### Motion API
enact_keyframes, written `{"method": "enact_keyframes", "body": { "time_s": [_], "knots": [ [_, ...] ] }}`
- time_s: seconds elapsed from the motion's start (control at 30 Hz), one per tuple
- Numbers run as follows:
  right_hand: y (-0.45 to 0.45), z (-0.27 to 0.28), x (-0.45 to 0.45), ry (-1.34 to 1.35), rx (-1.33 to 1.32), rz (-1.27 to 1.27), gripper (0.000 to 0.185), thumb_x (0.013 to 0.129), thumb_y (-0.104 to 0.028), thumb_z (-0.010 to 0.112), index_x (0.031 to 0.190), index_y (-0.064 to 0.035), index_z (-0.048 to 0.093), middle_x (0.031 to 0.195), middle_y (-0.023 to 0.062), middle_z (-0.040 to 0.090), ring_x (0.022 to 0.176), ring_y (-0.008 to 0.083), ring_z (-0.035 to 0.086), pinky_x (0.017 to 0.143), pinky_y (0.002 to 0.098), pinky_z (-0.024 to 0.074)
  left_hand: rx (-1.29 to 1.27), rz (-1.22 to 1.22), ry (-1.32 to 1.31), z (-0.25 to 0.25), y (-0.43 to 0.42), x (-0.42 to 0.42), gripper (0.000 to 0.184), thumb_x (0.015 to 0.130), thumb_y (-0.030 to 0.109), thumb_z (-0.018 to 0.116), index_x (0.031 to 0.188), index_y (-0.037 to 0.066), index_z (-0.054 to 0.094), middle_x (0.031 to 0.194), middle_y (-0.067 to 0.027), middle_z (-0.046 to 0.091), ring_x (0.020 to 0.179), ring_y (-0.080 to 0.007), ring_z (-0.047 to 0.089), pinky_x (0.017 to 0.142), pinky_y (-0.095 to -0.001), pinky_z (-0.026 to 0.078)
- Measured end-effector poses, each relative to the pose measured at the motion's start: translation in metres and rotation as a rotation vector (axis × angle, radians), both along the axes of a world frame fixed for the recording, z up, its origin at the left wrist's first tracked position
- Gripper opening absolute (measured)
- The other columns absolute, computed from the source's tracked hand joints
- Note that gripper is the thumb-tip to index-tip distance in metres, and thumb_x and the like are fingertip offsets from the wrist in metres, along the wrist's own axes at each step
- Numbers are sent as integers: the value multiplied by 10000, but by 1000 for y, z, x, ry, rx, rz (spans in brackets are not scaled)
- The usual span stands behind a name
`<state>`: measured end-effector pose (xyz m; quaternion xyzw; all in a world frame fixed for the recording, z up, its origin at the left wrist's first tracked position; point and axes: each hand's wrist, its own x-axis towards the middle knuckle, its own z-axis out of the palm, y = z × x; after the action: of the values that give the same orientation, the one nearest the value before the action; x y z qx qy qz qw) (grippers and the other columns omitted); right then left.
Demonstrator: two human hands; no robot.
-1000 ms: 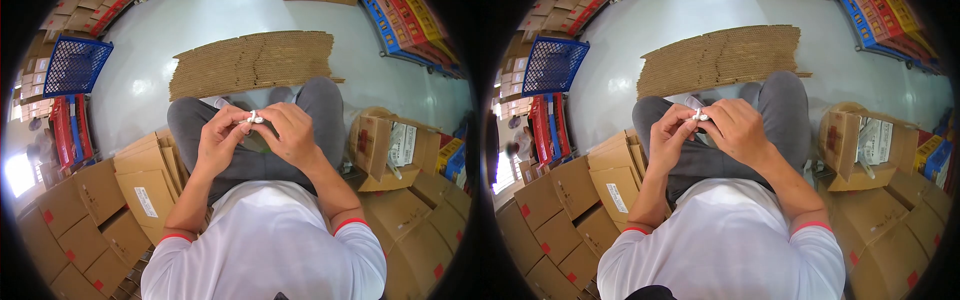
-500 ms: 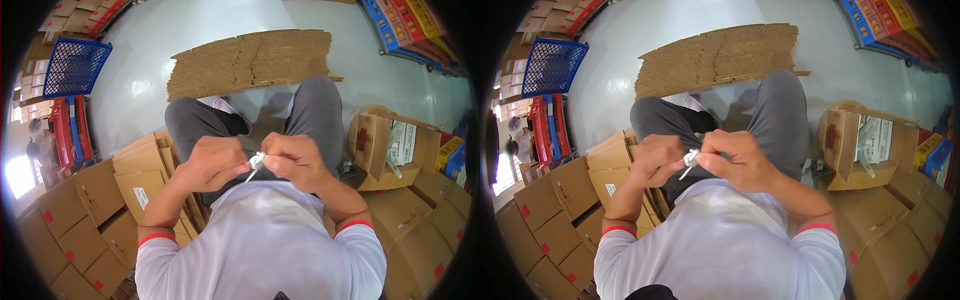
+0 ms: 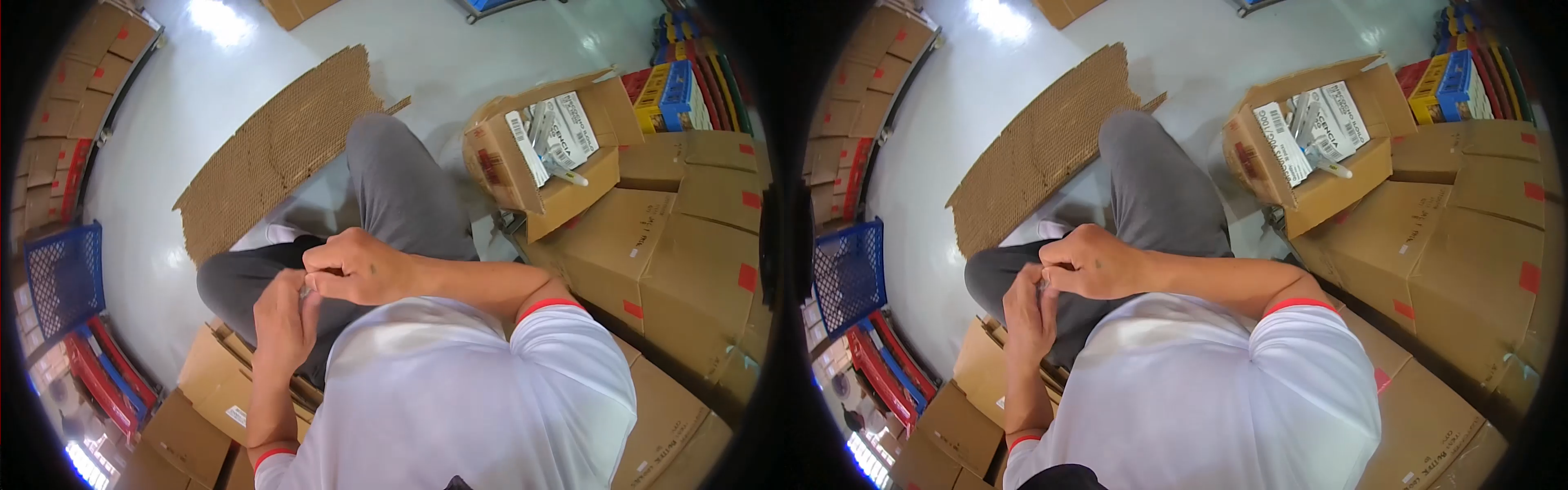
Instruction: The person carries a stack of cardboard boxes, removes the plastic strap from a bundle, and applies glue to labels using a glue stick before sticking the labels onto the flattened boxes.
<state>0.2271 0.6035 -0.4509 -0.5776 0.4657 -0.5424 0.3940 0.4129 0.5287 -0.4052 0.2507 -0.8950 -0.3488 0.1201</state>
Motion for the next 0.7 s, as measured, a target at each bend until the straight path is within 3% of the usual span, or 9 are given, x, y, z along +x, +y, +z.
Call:
{"method": "enact_keyframes", "body": {
  "time_s": [0.17, 0.3, 0.47, 0.5, 0.53, 0.57, 0.6, 0.63, 0.7],
  "knots": [
    [14, 17, -3, -285, 260, 109, 282, 931, -123, 625, 704, -14, 497, 574, 8, 391, 568, 84, 349, 512, 315, 300, 4, -76, 119, -7, 3, 4, 71, 931, 77, 634, 948, 26, 587, 723, -137, 547, 623, -341, 555, 574, -424, 442],
    [19, 32, -15, -305, 289, 117, 280, 929, -118, 633, 706, -14, 499, 566, 11, 401, 557, 94, 350, 507, 318, 317, -78, -127, 164, -3, 2, 15, 64, 939, 69, 620, 917, 26, 578, 711, -140, 537, 603, -339, 541, 552, -423, 424],
    [22, 32, -53, -115, 56, -99, 201, 927, -116, 655, 759, -31, 582, 615, 24, 504, 547, 129, 429, 522, 322, 380, 237, 92, 167, -19, 8, 4, 305, 985, 223, 669, 1182, 1, 599, 1037, -163, 688, 812, -283, 665, 737, -369, 531],
    [28, 39, -74, 60, 1, -281, 193, 916, -131, 676, 763, -43, 597, 616, 46, 525, 557, 131, 449, 543, 336, 399, 332, 65, 224, -16, 5, -1, 512, 983, 293, 694, 1358, -17, 534, 1217, -160, 676, 949, -252, 679, 860, -358, 537],
    [40, 50, -94, 236, -53, -458, 187, 905, -147, 697, 766, -54, 612, 617, 68, 545, 567, 134, 470, 564, 350, 418, 361, 90, 242, -15, 4, -4, 551, 972, 264, 703, 1410, -8, 508, 1223, -154, 677, 965, -242, 674, 872, -353, 536],
    [57, 63, -111, 434, 135, -704, 189, 918, -151, 696, 770, -55, 630, 642, 70, 579, 568, 141, 512, 581, 360, 439, 384, 106, 193, -17, 1, 0, 530, 974, 227, 692, 1421, 6, 511, 1231, -153, 675, 977, -238, 675, 885, -350, 533],
    [70, 51, -145, 684, 3, -954, 186, 939, -161, 674, 788, -57, 647, 630, 67, 574, 570, 142, 530, 589, 366, 449, 407, 121, 145, -22, -5, 5, 513, 977, 190, 680, 1432, 21, 514, 1239, -153, 672, 989, -233, 675, 897, -348, 531],
    [83, 75, -160, 566, 166, -1071, 163, 945, -161, 665, 825, -52, 679, 634, 80, 593, 571, 177, 554, 597, 391, 459, 407, 124, 147, -25, -7, 6, 513, 977, 190, 680, 1432, 21, 514, 1239, -153, 672, 989, -233, 675, 897, -348, 531],
    [115, 76, -206, 846, 469, -1275, 257, 972, -249, 634, 850, -29, 687, 671, 130, 651, 618, 291, 623, 634, 429, 489, 386, 224, 48, -34, -11, 7, 456, 976, 125, 657, 1410, 45, 544, 1255, -129, 670, 1009, -217, 673, 902, -354, 533]
  ]
}}
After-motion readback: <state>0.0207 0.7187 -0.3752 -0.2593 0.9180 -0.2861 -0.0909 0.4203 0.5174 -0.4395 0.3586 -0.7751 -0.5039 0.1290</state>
